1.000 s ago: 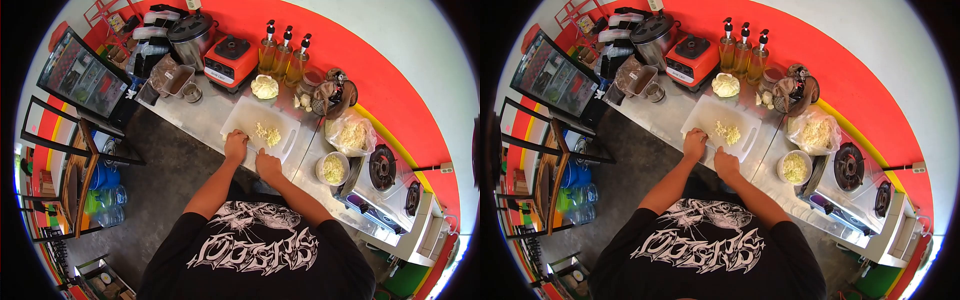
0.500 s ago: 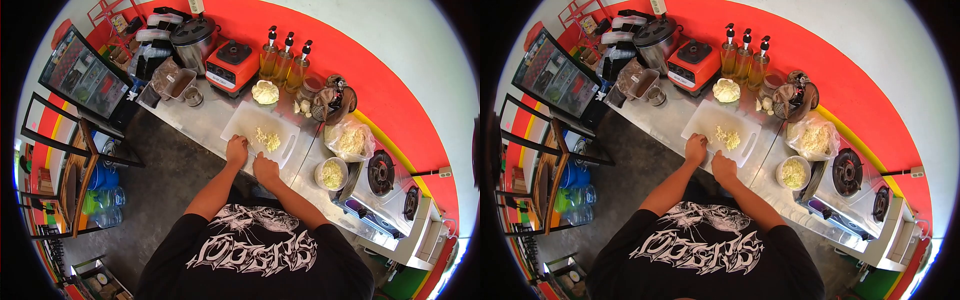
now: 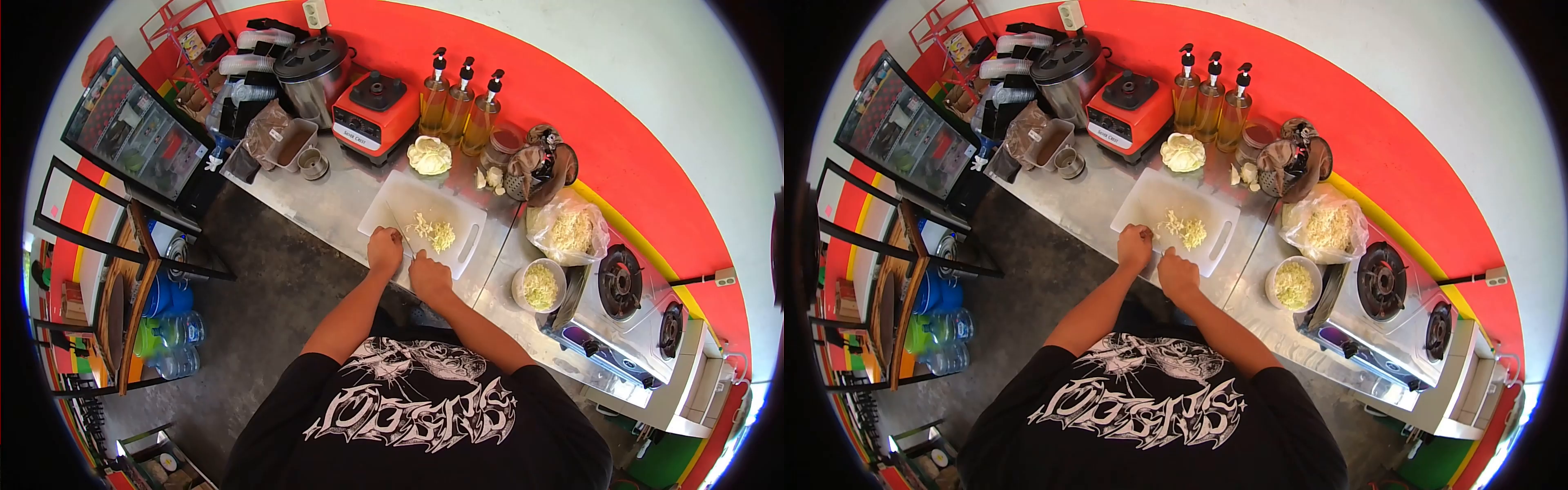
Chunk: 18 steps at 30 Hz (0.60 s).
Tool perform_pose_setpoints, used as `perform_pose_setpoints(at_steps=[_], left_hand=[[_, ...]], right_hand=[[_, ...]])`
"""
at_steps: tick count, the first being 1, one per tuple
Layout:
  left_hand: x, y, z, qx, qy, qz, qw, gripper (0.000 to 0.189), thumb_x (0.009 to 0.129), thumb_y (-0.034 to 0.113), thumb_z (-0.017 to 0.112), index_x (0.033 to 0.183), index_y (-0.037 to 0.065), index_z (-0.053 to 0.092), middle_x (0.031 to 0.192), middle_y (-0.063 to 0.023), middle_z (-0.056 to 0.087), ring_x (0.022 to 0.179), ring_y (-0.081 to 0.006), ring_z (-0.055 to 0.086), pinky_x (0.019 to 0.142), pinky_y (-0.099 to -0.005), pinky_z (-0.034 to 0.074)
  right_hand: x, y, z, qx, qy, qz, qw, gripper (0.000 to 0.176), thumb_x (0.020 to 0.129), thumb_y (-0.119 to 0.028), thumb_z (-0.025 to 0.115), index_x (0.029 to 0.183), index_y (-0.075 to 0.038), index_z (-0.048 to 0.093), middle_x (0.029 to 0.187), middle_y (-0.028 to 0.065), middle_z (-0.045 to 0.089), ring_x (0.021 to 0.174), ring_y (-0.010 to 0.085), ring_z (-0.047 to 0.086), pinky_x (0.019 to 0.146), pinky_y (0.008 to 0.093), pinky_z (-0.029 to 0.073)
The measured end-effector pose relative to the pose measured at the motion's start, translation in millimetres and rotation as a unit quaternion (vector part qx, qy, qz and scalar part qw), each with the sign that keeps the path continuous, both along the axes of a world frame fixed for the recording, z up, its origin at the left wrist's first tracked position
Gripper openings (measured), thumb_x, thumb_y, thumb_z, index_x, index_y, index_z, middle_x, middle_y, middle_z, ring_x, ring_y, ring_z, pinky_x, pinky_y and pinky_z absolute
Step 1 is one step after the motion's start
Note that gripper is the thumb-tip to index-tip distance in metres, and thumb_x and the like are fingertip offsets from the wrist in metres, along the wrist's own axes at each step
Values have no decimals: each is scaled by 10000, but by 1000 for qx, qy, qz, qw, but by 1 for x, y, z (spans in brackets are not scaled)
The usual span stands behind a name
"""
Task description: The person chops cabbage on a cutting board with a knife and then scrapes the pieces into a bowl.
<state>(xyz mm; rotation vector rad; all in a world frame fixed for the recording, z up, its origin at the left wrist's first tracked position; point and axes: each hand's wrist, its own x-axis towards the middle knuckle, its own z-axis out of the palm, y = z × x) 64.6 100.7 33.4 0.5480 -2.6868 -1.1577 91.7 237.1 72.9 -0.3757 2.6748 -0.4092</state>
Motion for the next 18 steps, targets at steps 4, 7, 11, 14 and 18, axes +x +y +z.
perform_pose_setpoints(at_steps=[4, 7, 11, 14, 18], left_hand=[[0, -1, -1, -5, 0, -1, 1000, 105, 862, 109, 665, 863, 60, 759, 963, -179, 664, 870, -384, 682, 783, -459, 551], [-1, -1, 0, -29, -1, -10, 1000, 120, 862, 120, 660, 858, 72, 770, 975, -181, 668, 874, -383, 689, 788, -458, 558], [-7, -4, 14, -18, -76, 18, 997, 125, 843, 160, 677, 864, 104, 787, 945, -151, 728, 881, -352, 715, 801, -437, 569], [-11, -9, 14, 3, -110, 21, 994, 129, 832, 178, 689, 875, 116, 793, 906, -130, 752, 879, -328, 727, 808, -421, 573], [-13, -12, 9, 29, -108, 7, 994, 138, 832, 190, 694, 882, 115, 798, 884, -128, 757, 868, -319, 731, 811, -411, 574]], right_hand=[[-3, -8, -9, -4, -19, -24, 1000, 314, 1039, -287, 426, 1125, 0, 520, 979, 246, 724, 911, 404, 723, 793, 502, 567], [-22, -12, -4, -19, 11, -5, 1000, 316, 1038, -287, 428, 1113, 5, 521, 976, 249, 723, 908, 404, 725, 788, 505, 569], [-27, -9, 10, -17, 6, -6, 1000, 258, 1007, -224, 458, 1100, 1, 544, 981, 231, 733, 920, 384, 732, 812, 470, 574], [-10, -7, 3, -16, -5, -18, 1000, 290, 1004, -234, 465, 1130, 14, 548, 988, 229, 734, 923, 385, 731, 815, 473, 573], [-7, -11, 3, -18, -26, -34, 999, 324, 1002, -235, 464, 1169, 29, 551, 993, 229, 733, 922, 387, 731, 817, 475, 572]])
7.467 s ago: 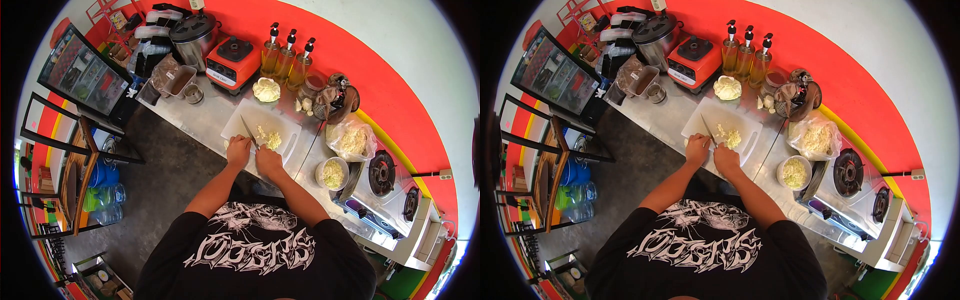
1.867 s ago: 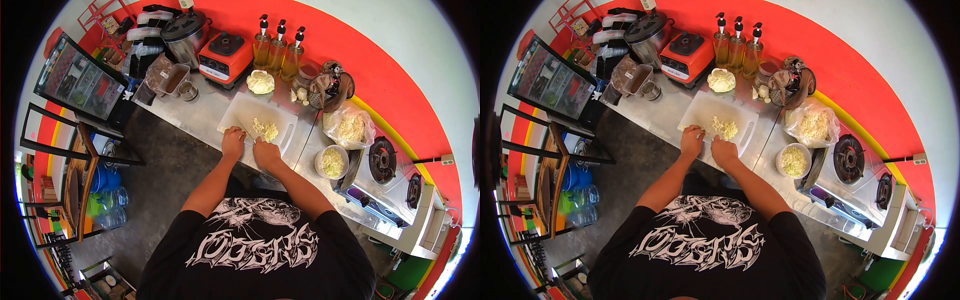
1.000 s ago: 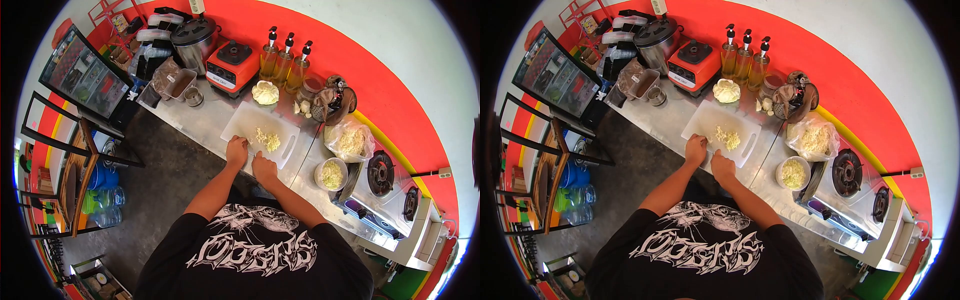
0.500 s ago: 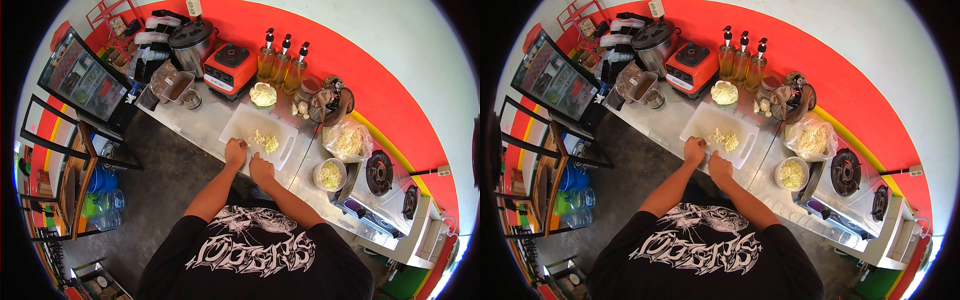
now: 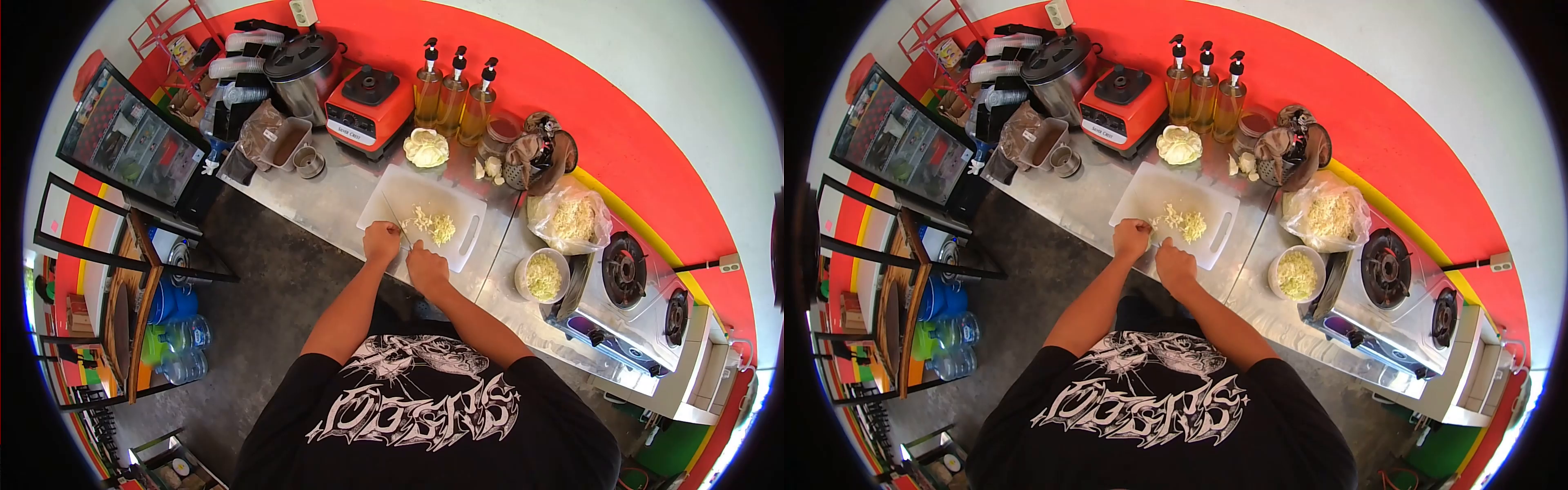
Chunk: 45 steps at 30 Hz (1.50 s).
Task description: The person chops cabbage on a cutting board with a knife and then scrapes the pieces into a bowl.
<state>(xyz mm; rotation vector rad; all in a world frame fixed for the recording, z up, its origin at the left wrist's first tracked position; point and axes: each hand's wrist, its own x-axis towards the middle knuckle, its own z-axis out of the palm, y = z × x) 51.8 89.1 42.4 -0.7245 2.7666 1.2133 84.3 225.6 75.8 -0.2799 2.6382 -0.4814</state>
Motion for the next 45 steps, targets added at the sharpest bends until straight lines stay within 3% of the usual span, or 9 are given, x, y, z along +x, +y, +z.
perform_pose_setpoints(at_steps=[6, 13, 16, 18, 22, 27, 38, 45], left_hand=[[2, -1, -3, -17, 19, -7, 1000, 140, 838, 192, 697, 886, 106, 798, 876, -128, 756, 855, -319, 731, 808, -407, 573], [6, 1, 1, -2, 30, -6, 1000, 147, 857, 197, 690, 888, 84, 779, 887, -133, 752, 847, -332, 727, 793, -428, 573], [14, 4, 0, -61, 16, -30, 998, 140, 870, 190, 683, 921, 91, 769, 949, -118, 734, 904, -329, 706, 808, -440, 564], [24, 5, -4, -183, 148, -104, 966, 143, 877, 183, 681, 963, 104, 764, 1006, -102, 695, 978, -323, 665, 834, -447, 549], [33, 2, -5, -140, 125, -94, 978, 156, 883, 162, 677, 1002, 114, 765, 1023, -92, 668, 1022, -315, 633, 860, -439, 538], [22, 0, -14, -80, 133, -63, 986, 144, 863, 93, 685, 975, 83, 773, 975, -101, 671, 945, -330, 656, 825, -442, 540], [11, -1, -8, -63, 111, -44, 991, 91, 845, 100, 698, 886, 64, 770, 953, -119, 676, 896, -362, 668, 797, -451, 542], [2, -3, -8, -82, 91, -39, 992, 88, 843, 121, 701, 872, 85, 776, 986, -124, 705, 903, -364, 688, 795, -453, 561]], right_hand=[[-29, -4, -11, -13, 43, 26, 999, 316, 1011, -240, 455, 1161, 20, 553, 964, 215, 739, 900, 391, 732, 806, 477, 575], [3, 6, -3, 7, 3, 12, 1000, 343, 1043, -316, 434, 1106, 8, 529, 980, 245, 719, 923, 403, 716, 819, 504, 556], [-4, 3, -10, 0, 10, 11, 1000, 330, 1046, -313, 434, 1109, -1, 523, 985, 240, 720, 929, 402, 715, 813, 504, 557], [-18, -1, -10, -8, 30, 14, 999, 334, 1035, -313, 448, 1117, -6, 550, 977, 231, 731, 924, 392, 725, 812, 485, 570], [-28, 3, 6, -39, -5, 10, 999, 356, 1037, -316, 445, 1147, 5, 552, 1018, 242, 721, 970, 402, 711, 854, 492, 555], [-20, 11, 21, -33, -35, 24, 999, 357, 1029, -297, 459, 1151, 26, 548, 1054, 260, 707, 994, 410, 700, 873, 500, 543], [-20, -5, -13, 4, -3, 16, 1000, 361, 1042, -307, 442, 1167, 19, 531, 986, 249, 719, 941, 412, 710, 839, 506, 552], [-23, -1, 5, -22, -7, 27, 999, 363, 1044, -306, 435, 1168, 21, 530, 997, 252, 717, 951, 413, 708, 847, 502, 550]])
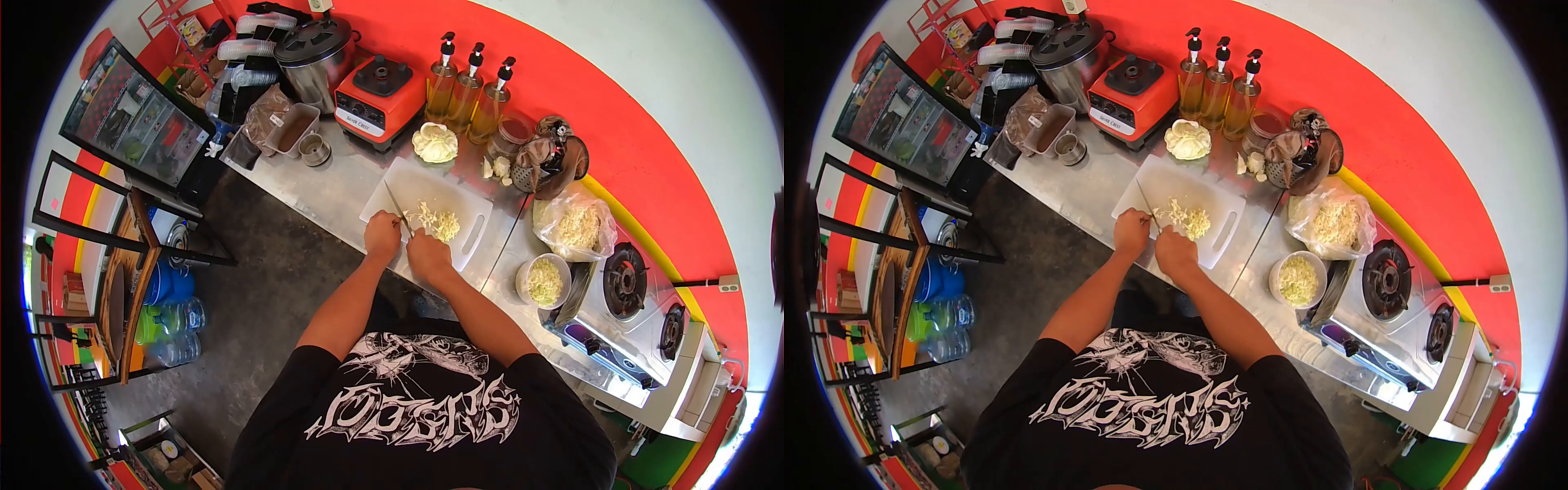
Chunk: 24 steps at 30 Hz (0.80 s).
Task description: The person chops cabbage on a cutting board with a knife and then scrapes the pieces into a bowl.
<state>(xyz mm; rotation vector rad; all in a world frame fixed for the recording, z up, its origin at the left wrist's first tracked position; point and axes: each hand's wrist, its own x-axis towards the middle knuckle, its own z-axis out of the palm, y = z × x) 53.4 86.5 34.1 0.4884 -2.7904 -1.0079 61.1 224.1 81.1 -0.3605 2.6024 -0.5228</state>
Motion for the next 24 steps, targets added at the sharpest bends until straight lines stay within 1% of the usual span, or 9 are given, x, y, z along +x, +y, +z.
perform_pose_setpoints(at_steps=[3, 6, 9, 12, 17, 19, 21, 22, 24], left_hand=[[-1, 0, 7, 8, -44, 8, 999, 89, 838, 132, 705, 875, 95, 777, 975, -127, 723, 890, -364, 702, 794, -453, 569], [-2, 0, 11, 11, -56, 10, 998, 90, 839, 151, 710, 873, 101, 777, 965, -130, 732, 885, -363, 708, 793, -453, 571], [-2, 1, 11, -7, -65, 14, 998, 93, 847, 161, 708, 872, 103, 777, 968, -129, 729, 889, -361, 706, 792, -452, 571], [8, 1, 1, -27, -29, -3, 999, 97, 854, 161, 697, 862, 100, 772, 968, -130, 727, 889, -361, 705, 789, -452, 571], [11, 5, 11, -8, -44, 14, 999, 84, 849, 152, 696, 863, 105, 764, 965, -129, 726, 892, -357, 705, 784, -448, 572], [10, 6, 12, -8, -46, 19, 999, 80, 849, 152, 698, 871, 110, 762, 964, -127, 727, 895, -354, 706, 782, -446, 572], [9, 4, 10, -4, -71, 28, 997, 78, 844, 154, 711, 894, 122, 762, 968, -118, 736, 890, -346, 712, 779, -442, 572], [10, 4, 7, -6, -71, 27, 997, 78, 844, 154, 711, 894, 122, 762, 968, -118, 736, 890, -346, 712, 779, -442, 572], [12, 4, 2, 28, -16, 55, 998, 86, 847, 156, 714, 913, 132, 765, 965, -112, 746, 880, -343, 716, 782, -443, 571]], right_hand=[[9, -5, -10, 29, -10, -20, 999, 366, 1047, -308, 430, 1159, 24, 535, 1020, 258, 712, 973, 412, 703, 865, 495, 548], [1, -10, -19, 36, 9, -5, 999, 354, 1048, -303, 427, 1137, 22, 536, 1005, 258, 715, 957, 408, 708, 868, 496, 548], [-11, -10, -19, -4, 41, -8, 999, 335, 1047, -296, 428, 1118, 15, 531, 958, 250, 722, 910, 406, 718, 855, 507, 550], [0, -1, -13, -1, 36, 9, 999, 335, 1045, -295, 430, 1117, 17, 529, 957, 255, 720, 910, 408, 718, 850, 511, 550], [21, -2, -14, 12, 5, -11, 1000, 361, 1035, -294, 445, 1137, 38, 543, 998, 270, 711, 949, 414, 710, 848, 506, 551], [13, -3, -19, 10, 10, -11, 1000, 360, 1027, -282, 451, 1141, 45, 547, 1000, 271, 710, 953, 414, 709, 845, 504, 552], [-5, -7, -17, 0, 53, 31, 998, 329, 1004, -238, 466, 1132, 52, 551, 979, 266, 717, 932, 411, 717, 830, 500, 558], [-8, -8, -14, -1, 53, 30, 998, 329, 1004, -238, 466, 1132, 52, 551, 979, 266, 717, 932, 411, 717, 830, 500, 558], [-10, -5, -7, 1, 33, 34, 999, 306, 986, -203, 468, 1129, 55, 548, 982, 269, 719, 932, 410, 719, 829, 498, 561]])
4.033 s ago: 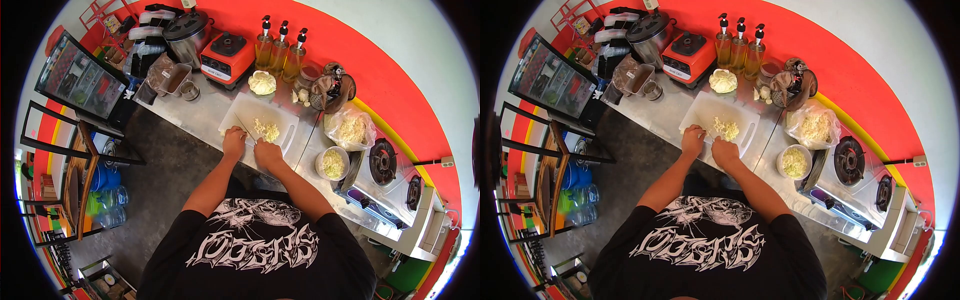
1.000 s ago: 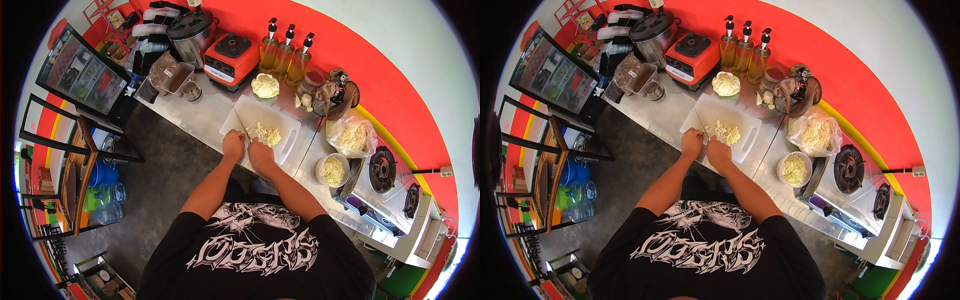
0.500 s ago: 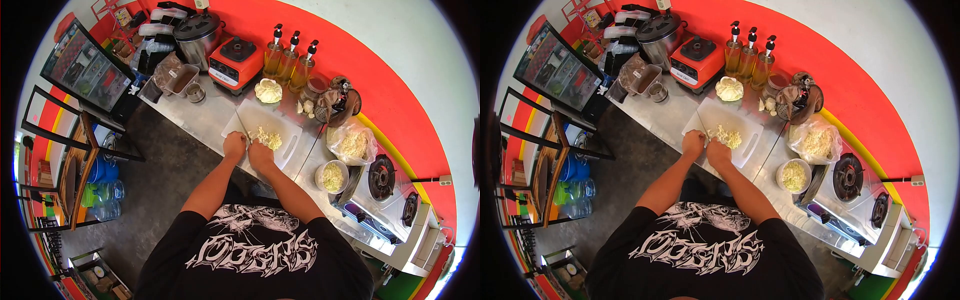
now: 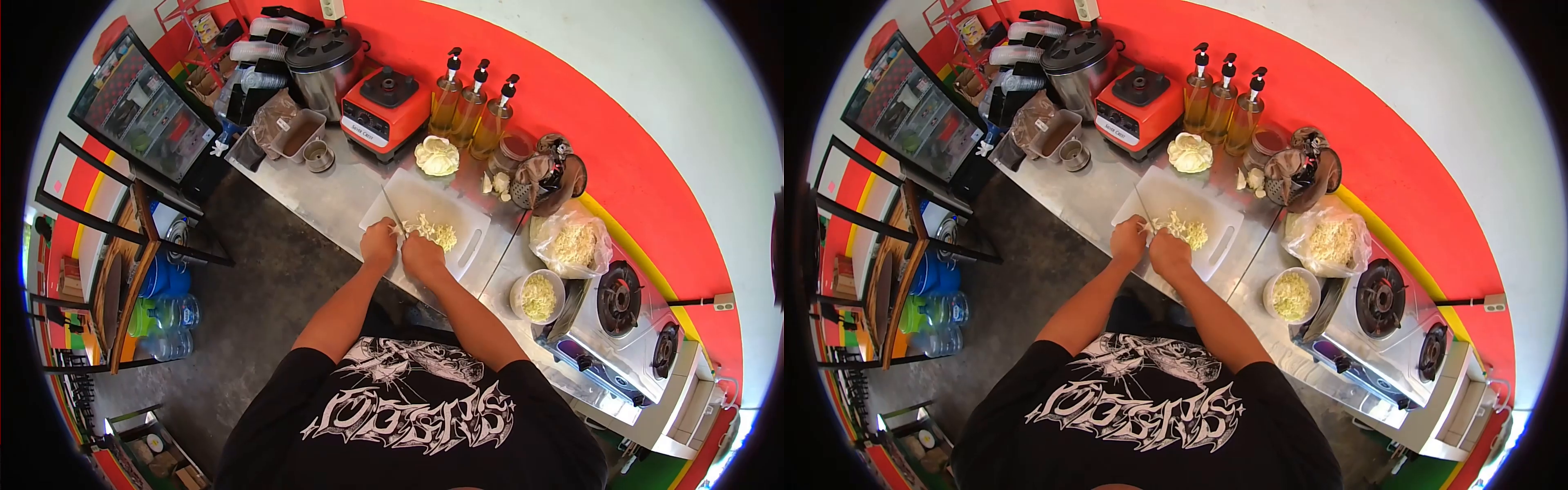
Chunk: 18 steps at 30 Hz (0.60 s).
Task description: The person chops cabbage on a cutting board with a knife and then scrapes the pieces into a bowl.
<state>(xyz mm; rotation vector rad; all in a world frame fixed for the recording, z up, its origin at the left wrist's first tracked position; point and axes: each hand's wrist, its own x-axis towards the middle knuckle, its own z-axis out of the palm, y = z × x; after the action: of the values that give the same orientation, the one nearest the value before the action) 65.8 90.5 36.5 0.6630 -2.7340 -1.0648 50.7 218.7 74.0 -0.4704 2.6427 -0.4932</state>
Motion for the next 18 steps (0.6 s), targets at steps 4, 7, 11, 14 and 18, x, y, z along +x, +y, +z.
perform_pose_setpoints(at_steps=[4, 7, 11, 14, 18], left_hand=[[-2, -2, 4, 19, -34, -3, 999, 84, 846, 161, 720, 906, 129, 768, 944, -113, 752, 875, -345, 719, 790, -445, 569], [-10, -4, 10, 14, -43, 4, 999, 86, 848, 168, 717, 895, 124, 773, 917, -121, 750, 880, -347, 720, 795, -440, 570], [-13, -4, 8, 1, -45, -5, 999, 104, 840, 176, 710, 897, 126, 782, 902, -138, 746, 879, -355, 720, 799, -439, 576], [-15, -5, 7, -4, -58, -1, 998, 115, 840, 176, 703, 905, 132, 786, 905, -144, 745, 878, -363, 719, 801, -446, 577], [-15, -5, 9, 8, -58, -3, 998, 124, 837, 164, 690, 907, 134, 788, 912, -149, 745, 872, -371, 718, 792, -454, 579]], right_hand=[[25, 5, 4, 3, -10, -8, 1000, 310, 986, -202, 464, 1132, 59, 545, 992, 271, 718, 936, 410, 719, 836, 503, 560], [24, -3, -5, 18, -18, -36, 999, 319, 985, -205, 465, 1141, 63, 541, 991, 268, 720, 936, 410, 719, 840, 509, 559], [2, -6, -3, 10, -5, -14, 1000, 289, 990, -192, 462, 1137, 47, 529, 1015, 274, 715, 943, 409, 718, 849, 511, 556], [-3, -1, 7, 5, -2, 0, 1000, 270, 996, -190, 457, 1132, 35, 523, 1031, 279, 709, 947, 408, 717, 851, 510, 554], [15, 4, -3, 17, -13, -14, 1000, 289, 1006, -221, 461, 1132, 32, 521, 1031, 280, 708, 944, 417, 714, 838, 505, 556]])
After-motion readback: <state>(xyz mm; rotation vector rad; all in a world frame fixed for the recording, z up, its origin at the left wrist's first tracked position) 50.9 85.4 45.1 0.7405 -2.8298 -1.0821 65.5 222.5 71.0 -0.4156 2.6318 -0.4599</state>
